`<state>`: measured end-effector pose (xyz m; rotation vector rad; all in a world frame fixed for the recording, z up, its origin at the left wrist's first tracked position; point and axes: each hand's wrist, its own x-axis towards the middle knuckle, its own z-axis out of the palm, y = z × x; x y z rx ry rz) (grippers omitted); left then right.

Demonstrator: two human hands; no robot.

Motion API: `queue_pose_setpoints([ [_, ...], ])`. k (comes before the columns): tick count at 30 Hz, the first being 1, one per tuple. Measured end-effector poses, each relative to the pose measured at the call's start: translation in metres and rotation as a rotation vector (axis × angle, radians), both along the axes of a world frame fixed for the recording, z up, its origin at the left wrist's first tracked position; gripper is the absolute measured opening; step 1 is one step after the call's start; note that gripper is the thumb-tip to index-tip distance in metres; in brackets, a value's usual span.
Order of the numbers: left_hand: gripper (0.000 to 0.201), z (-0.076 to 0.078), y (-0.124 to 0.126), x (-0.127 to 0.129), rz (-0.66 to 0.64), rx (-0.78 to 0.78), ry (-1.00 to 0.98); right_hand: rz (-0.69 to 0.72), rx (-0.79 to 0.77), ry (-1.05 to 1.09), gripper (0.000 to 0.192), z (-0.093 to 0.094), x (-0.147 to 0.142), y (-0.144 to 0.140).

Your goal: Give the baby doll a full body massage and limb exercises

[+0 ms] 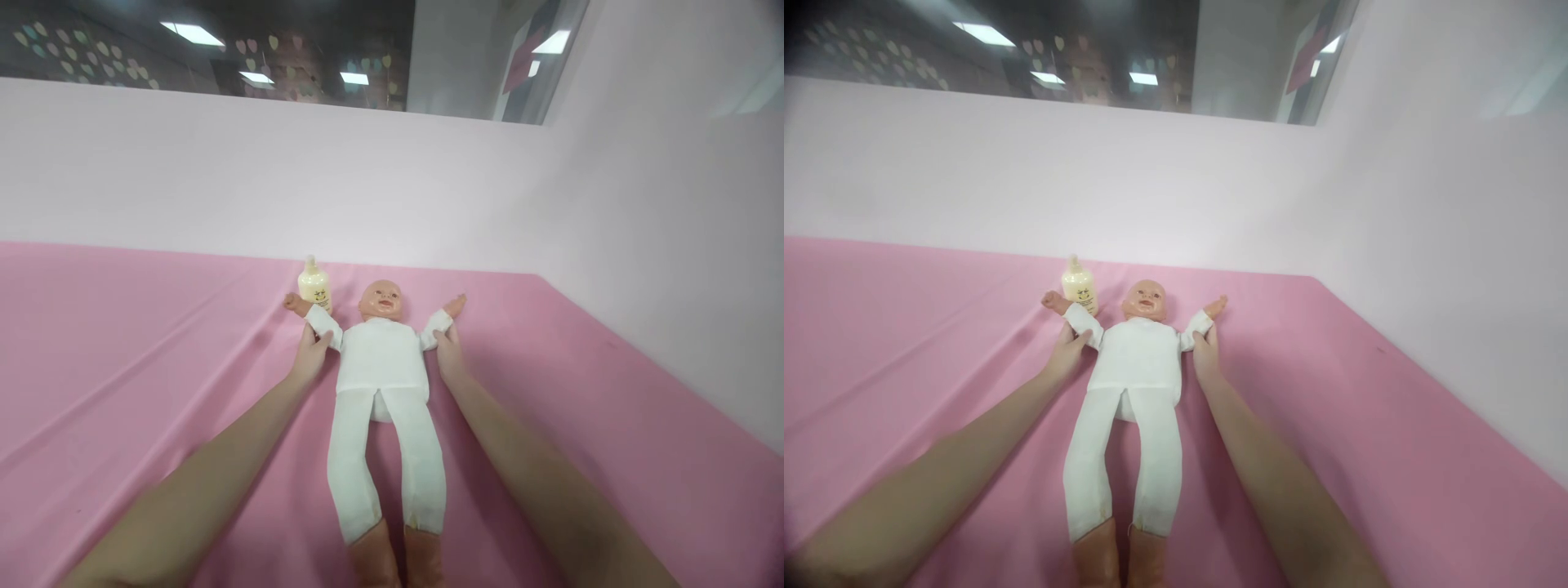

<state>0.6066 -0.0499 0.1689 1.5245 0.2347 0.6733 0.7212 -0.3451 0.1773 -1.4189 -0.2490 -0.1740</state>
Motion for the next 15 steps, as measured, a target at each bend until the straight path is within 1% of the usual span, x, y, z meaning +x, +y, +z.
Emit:
queue_pose_setpoints([
  [2, 0.051, 0.006, -0.006, -0.004, -0.011, 0.078, 0.040, 0.061, -0.057, -0.043, 0.050, 0.003, -0.005, 0.001],
  [4, 0.051, 0.013, -0.014, -0.010, -0.089, 0.198, 0.084, 0.136, -0.123, -0.077, 0.044, 0.007, -0.011, 0.003],
  [6, 0.054, 0.021, -0.021, -0.016, -0.194, 0.303, 0.103, 0.199, -0.213, -0.143, 0.044, 0.013, -0.017, 0.005],
  [8, 0.058, 0.027, -0.025, -0.020, -0.269, 0.358, 0.090, 0.223, -0.307, -0.220, 0.047, 0.017, -0.021, 0.007],
  [10, 0.060, 0.029, -0.027, -0.021, -0.283, 0.363, 0.084, 0.216, -0.348, -0.239, 0.049, 0.020, -0.023, 0.008],
  [11, 0.060, 0.028, -0.026, -0.020, -0.272, 0.348, 0.087, 0.216, -0.341, -0.225, 0.049, 0.020, -0.023, 0.008],
  [13, 0.061, 0.023, -0.023, -0.015, -0.247, 0.298, 0.095, 0.209, -0.295, -0.171, 0.051, 0.018, -0.021, 0.007],
  [15, 0.062, 0.016, -0.018, -0.009, -0.208, 0.232, 0.085, 0.162, -0.236, -0.115, 0.053, 0.014, -0.017, 0.006],
])
